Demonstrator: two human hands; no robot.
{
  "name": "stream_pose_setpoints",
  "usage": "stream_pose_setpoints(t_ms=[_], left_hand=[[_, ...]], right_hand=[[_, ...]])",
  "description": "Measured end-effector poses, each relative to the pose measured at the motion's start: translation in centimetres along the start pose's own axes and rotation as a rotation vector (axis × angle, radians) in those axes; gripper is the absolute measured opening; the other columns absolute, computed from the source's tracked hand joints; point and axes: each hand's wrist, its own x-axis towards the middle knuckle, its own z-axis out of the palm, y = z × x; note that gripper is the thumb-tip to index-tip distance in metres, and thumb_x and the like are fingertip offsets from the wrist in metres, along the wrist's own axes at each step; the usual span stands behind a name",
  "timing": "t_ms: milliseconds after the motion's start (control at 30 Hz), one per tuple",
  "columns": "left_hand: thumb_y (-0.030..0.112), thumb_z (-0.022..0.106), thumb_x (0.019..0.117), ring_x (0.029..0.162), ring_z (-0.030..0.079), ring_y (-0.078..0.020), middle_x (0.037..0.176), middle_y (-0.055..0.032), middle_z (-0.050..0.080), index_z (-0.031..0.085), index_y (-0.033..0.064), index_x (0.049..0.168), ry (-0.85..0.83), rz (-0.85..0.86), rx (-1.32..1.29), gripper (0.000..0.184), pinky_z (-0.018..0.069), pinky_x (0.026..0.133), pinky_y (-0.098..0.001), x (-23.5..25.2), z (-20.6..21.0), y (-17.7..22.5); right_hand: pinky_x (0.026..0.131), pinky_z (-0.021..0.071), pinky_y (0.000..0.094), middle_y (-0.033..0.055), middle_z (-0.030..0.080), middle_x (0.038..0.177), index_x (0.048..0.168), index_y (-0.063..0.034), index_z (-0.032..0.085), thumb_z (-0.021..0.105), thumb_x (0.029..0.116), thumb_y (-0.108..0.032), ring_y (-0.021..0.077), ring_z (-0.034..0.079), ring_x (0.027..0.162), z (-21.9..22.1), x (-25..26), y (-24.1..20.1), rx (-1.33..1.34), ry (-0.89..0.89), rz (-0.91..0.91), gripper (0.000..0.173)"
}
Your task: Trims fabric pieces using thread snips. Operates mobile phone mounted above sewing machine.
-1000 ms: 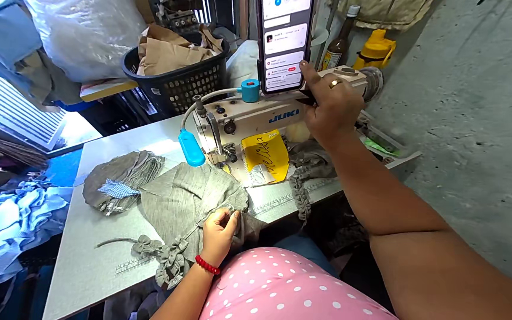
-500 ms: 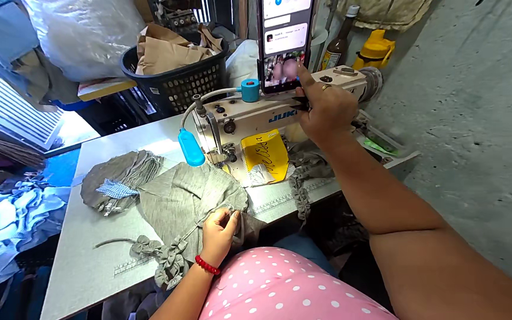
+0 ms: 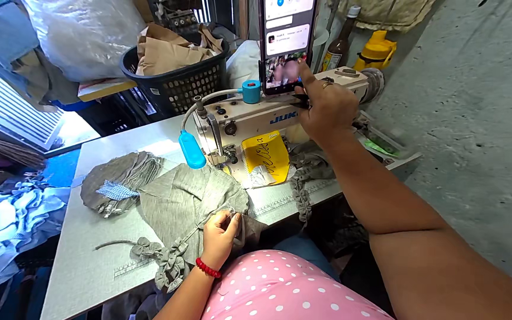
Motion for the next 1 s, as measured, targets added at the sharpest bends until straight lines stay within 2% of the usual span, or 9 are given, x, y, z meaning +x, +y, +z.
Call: stream_pose_setpoints(t_ms=[200,333,500,567,667,733,800,867,1000], left_hand=[[0.013,0.068,0.0924,0.067,0.060,0.0018,0.075,0.0059,0.065,0.072,0.0074,0.085,0.001,0.009,-0.001,0.011,0.0516,0.065,-0.0161,-0.1,0.0,0.1],[0.014,0.068,0.0925,0.068,0.060,0.0019,0.076,0.0055,0.066,0.072,0.0065,0.086,-0.003,0.001,0.000,0.011,0.0526,0.066,-0.0164,-0.2,0.0,0.1],[0.014,0.067,0.0936,0.066,0.059,0.0019,0.075,0.0061,0.065,0.071,0.0067,0.085,-0.002,-0.011,-0.004,0.012,0.0520,0.065,-0.0167,0.1,-0.1,0.3],[0.015,0.065,0.0948,0.063,0.058,0.0003,0.071,0.0063,0.062,0.069,0.0071,0.081,0.025,-0.076,0.006,0.016,0.0512,0.062,-0.0196,0.4,-0.2,0.9],[0.012,0.066,0.0965,0.063,0.063,-0.0068,0.071,0.0006,0.065,0.068,0.0047,0.080,0.109,-0.296,-0.095,0.018,0.0567,0.062,-0.0263,0.9,-0.2,1.9],[0.011,0.065,0.0990,0.057,0.058,-0.0077,0.069,-0.0013,0.062,0.067,0.0034,0.084,0.143,-0.414,-0.218,0.017,0.0519,0.055,-0.0245,1.1,0.0,2.8],[0.011,0.062,0.1015,0.045,0.045,-0.0047,0.060,-0.0006,0.054,0.063,0.0038,0.085,0.136,-0.476,-0.357,0.018,0.0393,0.043,-0.0190,1.1,0.2,3.7],[0.012,0.060,0.1031,0.044,0.046,-0.0056,0.060,-0.0029,0.055,0.061,0.0036,0.087,0.123,-0.531,-0.435,0.018,0.0393,0.042,-0.0191,1.0,0.3,4.6],[0.012,0.057,0.1049,0.064,0.066,-0.0140,0.074,-0.0069,0.067,0.064,0.0021,0.089,0.123,-0.528,-0.436,0.020,0.0599,0.064,-0.0299,0.7,0.2,5.8]], right_hand=[[0.057,0.0498,0.0480,0.0169,0.071,0.081,0.148,-0.0138,0.058,0.057,0.1039,-0.028,0.0370,0.067,0.066,0.2,0.1,0.1,0.010,0.029,-0.006,0.046],[0.057,0.0495,0.0521,0.0188,0.069,0.078,0.153,-0.0148,0.051,0.064,0.0948,-0.021,0.0405,0.066,0.066,-0.4,1.1,0.0,0.029,-0.013,0.019,0.060],[0.064,0.0506,0.0574,0.0219,0.072,0.091,0.156,-0.0166,0.048,0.063,0.0941,-0.021,0.0436,0.068,0.077,-1.2,1.5,-0.5,0.091,-0.117,0.106,0.063],[0.069,0.0536,0.0538,0.0197,0.073,0.100,0.148,-0.0120,0.056,0.058,0.1019,-0.027,0.0362,0.069,0.082,-2.9,0.0,-1.8,0.366,-0.205,0.197,0.048],[0.052,0.0395,0.0179,-0.0072,0.050,0.076,0.126,-0.0129,0.059,0.040,0.1079,-0.046,-0.0001,0.044,0.058,-5.8,-6.4,-6.5,1.196,-0.593,0.387,0.042],[0.048,0.0349,0.0152,-0.0119,0.047,0.070,0.118,-0.0188,0.060,0.036,0.1064,-0.056,-0.0027,0.040,0.053,-7.1,-11.5,-9.8,1.726,-1.116,0.546,0.046],[0.049,0.0346,0.0162,-0.0093,0.046,0.071,0.117,-0.0135,0.060,0.025,0.1090,-0.040,0.0000,0.040,0.054,-6.8,-15.0,-12.4,1.993,-1.432,0.736,0.044],[0.047,0.0352,0.0169,-0.0071,0.046,0.070,0.112,-0.0134,0.060,0.020,0.1101,-0.033,0.0020,0.040,0.052,-6.4,-16.6,-14.0,1.972,-1.486,1.009,0.044],[0.045,0.0332,0.0178,-0.0053,0.047,0.067,0.097,-0.0133,0.057,0.019,0.1126,-0.032,0.0034,0.039,0.050,-5.8,-17.0,-15.3,1.848,-1.325,1.294,0.045]])
